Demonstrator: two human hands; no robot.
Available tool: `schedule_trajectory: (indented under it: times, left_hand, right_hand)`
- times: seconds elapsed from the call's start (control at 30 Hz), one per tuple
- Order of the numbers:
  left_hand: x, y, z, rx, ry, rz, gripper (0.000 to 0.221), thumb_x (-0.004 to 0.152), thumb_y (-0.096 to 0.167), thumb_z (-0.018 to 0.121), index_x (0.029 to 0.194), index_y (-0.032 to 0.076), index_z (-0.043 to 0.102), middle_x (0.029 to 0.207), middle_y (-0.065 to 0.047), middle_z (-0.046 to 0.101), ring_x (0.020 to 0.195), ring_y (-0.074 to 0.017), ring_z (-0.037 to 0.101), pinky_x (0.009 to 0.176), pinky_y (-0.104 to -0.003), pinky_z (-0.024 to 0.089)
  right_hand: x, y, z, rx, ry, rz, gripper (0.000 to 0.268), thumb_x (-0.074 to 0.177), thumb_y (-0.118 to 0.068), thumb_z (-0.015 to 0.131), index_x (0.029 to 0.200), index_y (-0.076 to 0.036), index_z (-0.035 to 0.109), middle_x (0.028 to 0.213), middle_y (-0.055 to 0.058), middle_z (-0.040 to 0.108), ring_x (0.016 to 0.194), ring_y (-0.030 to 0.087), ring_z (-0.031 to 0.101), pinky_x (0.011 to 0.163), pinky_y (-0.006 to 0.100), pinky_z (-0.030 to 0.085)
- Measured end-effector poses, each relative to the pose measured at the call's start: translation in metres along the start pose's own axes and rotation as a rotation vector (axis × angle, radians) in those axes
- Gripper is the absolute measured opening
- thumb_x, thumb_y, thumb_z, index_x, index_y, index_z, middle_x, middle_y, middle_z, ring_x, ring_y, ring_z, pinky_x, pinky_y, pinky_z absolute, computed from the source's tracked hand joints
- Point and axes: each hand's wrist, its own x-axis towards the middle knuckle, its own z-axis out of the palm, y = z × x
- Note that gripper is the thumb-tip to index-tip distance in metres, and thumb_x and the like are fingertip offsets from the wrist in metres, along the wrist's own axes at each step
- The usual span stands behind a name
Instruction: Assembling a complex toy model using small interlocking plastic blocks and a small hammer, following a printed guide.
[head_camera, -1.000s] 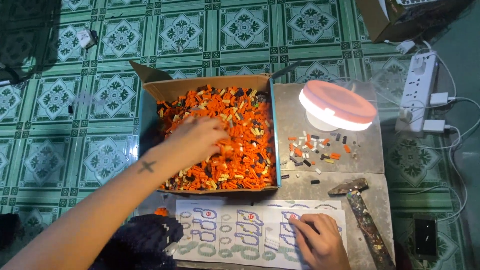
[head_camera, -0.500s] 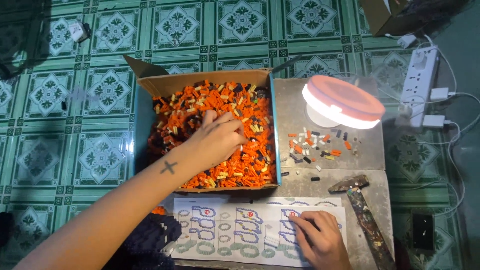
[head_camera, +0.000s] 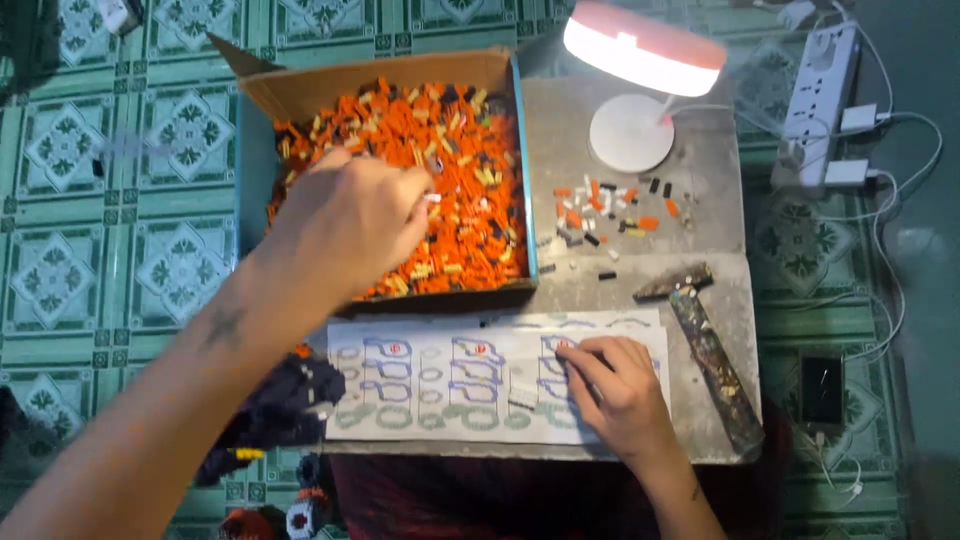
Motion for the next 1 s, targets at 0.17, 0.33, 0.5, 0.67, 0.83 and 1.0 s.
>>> schedule_trajectory:
  times: [0.17,0.33,0.5,0.67,0.83,1.0]
  left_hand:
    - [-0.079,0.103,-0.024,0.511,0.099,0.003,0.017,0.095,0.013,0.074,0.089,0.02,0.06,0.079,-0.003,0.065,0.07,-0.019,0.06,0.079,-0.039,0.056]
    - [-0.149,0.177,0.015,-0.331,0.115,-0.184,0.015,0.083,0.009,0.078,0.098,0.012,0.079,0.081,-0.002,0.075,0.064,-0.0203,0.062,0.06,-0.034,0.049]
    - [-0.148,0.196,0.097,-0.707,0.232,-0.44,0.024,0.083,0.006,0.083,0.106,0.005,0.082,0.098,-0.004,0.086,0.082,-0.022,0.078,0.075,-0.033,0.064]
    - [-0.138,0.22,0.118,-0.887,0.277,-0.493,0.022,0.091,-0.001,0.078,0.113,0.001,0.08,0.104,-0.009,0.084,0.086,-0.023,0.079,0.078,-0.034,0.063]
    - [-0.132,0.218,0.118,-0.931,0.196,-0.515,0.019,0.094,-0.001,0.077,0.113,0.0,0.08,0.103,-0.008,0.085,0.083,-0.0206,0.08,0.076,-0.033,0.065]
    - [-0.139,0.208,0.132,-0.674,0.26,-0.613,0.031,0.092,0.014,0.086,0.122,0.006,0.081,0.098,-0.006,0.083,0.079,-0.0203,0.08,0.069,-0.036,0.063]
  right_hand:
    - [-0.002,-0.007,0.001,-0.083,-0.022,-0.056,0.034,0.084,-0.001,0.084,0.118,-0.006,0.084,0.089,0.004,0.067,0.086,0.023,0.062,0.092,0.038,0.051]
    - [-0.001,-0.01,0.0,-0.098,0.015,-0.143,0.036,0.086,0.003,0.082,0.122,-0.001,0.082,0.095,0.007,0.069,0.085,0.025,0.062,0.099,0.041,0.051]
    - [-0.017,-0.007,-0.006,0.069,0.149,-0.276,0.033,0.077,0.006,0.084,0.108,-0.004,0.083,0.103,0.008,0.079,0.09,0.025,0.072,0.092,0.041,0.059]
    - [-0.02,-0.006,-0.006,0.17,0.032,-0.43,0.024,0.081,-0.015,0.095,0.102,-0.012,0.086,0.107,0.008,0.083,0.09,0.021,0.079,0.081,0.036,0.067]
    - [-0.015,-0.008,-0.013,0.285,-0.056,-0.468,0.024,0.083,-0.012,0.096,0.105,-0.007,0.086,0.106,0.009,0.085,0.084,0.017,0.079,0.076,0.031,0.062]
    - [-0.02,-0.009,-0.013,0.191,-0.006,-0.359,0.022,0.082,0.001,0.09,0.103,-0.001,0.083,0.106,0.011,0.085,0.082,0.02,0.078,0.073,0.031,0.062]
